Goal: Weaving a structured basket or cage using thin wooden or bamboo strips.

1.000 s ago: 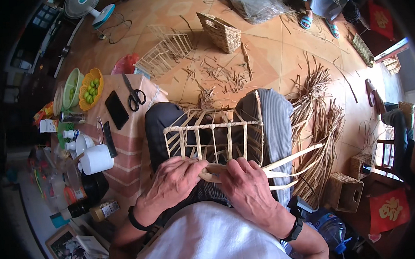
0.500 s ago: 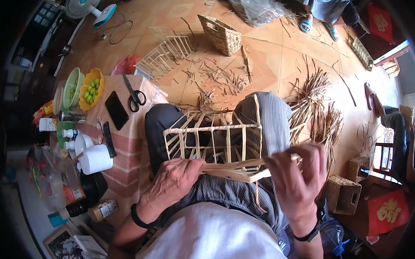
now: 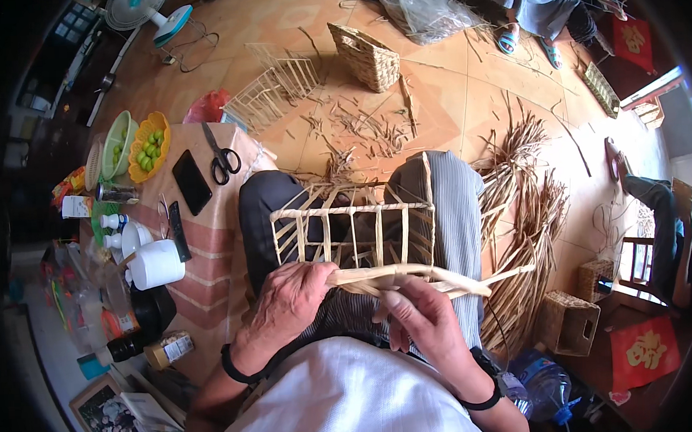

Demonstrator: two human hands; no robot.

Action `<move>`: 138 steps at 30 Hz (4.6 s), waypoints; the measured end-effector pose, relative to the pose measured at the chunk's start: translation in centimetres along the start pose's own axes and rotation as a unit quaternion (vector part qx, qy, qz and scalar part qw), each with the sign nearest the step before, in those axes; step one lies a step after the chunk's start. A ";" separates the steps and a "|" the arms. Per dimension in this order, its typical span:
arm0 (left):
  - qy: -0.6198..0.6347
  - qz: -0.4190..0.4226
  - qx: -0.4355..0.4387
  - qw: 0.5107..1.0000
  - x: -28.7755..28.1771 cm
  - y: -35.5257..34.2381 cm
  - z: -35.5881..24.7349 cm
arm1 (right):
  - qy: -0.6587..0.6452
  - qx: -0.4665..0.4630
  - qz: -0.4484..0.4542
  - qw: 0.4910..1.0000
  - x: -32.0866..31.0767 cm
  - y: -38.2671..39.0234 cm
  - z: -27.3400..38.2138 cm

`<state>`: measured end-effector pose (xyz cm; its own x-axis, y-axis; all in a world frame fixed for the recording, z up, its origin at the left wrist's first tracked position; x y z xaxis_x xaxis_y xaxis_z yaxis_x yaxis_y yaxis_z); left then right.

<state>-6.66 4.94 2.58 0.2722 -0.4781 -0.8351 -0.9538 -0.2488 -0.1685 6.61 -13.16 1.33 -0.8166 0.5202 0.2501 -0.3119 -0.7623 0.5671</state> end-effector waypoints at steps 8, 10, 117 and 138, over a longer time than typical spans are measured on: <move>-0.004 -0.020 0.019 1.000 0.2 0.1 0.0 | -0.217 -0.037 0.024 0.975 2.0 -1.0 0.6; -0.018 -0.013 0.022 1.000 0.2 0.2 -0.1 | -0.135 -0.116 -0.046 0.983 1.6 -1.6 2.0; 0.121 0.044 -0.089 0.988 -2.1 -2.4 2.1 | 0.303 -0.132 0.022 0.943 -3.7 -2.7 4.2; 0.034 -0.020 -0.019 0.999 0.3 -3.7 -0.2 | 0.321 -0.127 -0.053 0.937 -7.1 -1.2 3.2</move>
<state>-3.07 5.55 3.08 0.3195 -0.5222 -0.7907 -0.9366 -0.3005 -0.1800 14.32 -14.69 1.43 -0.8727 0.3214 -0.3676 -0.4471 -0.8284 0.3373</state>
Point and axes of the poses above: each hand's wrist, its own y-axis away from the middle knuckle, its own x-axis out of the palm, z = x × y, the point moved 4 cm from there along -y, towards the middle knuckle, and after that the axes turned 1 degree about x, right-handed, at the moved point
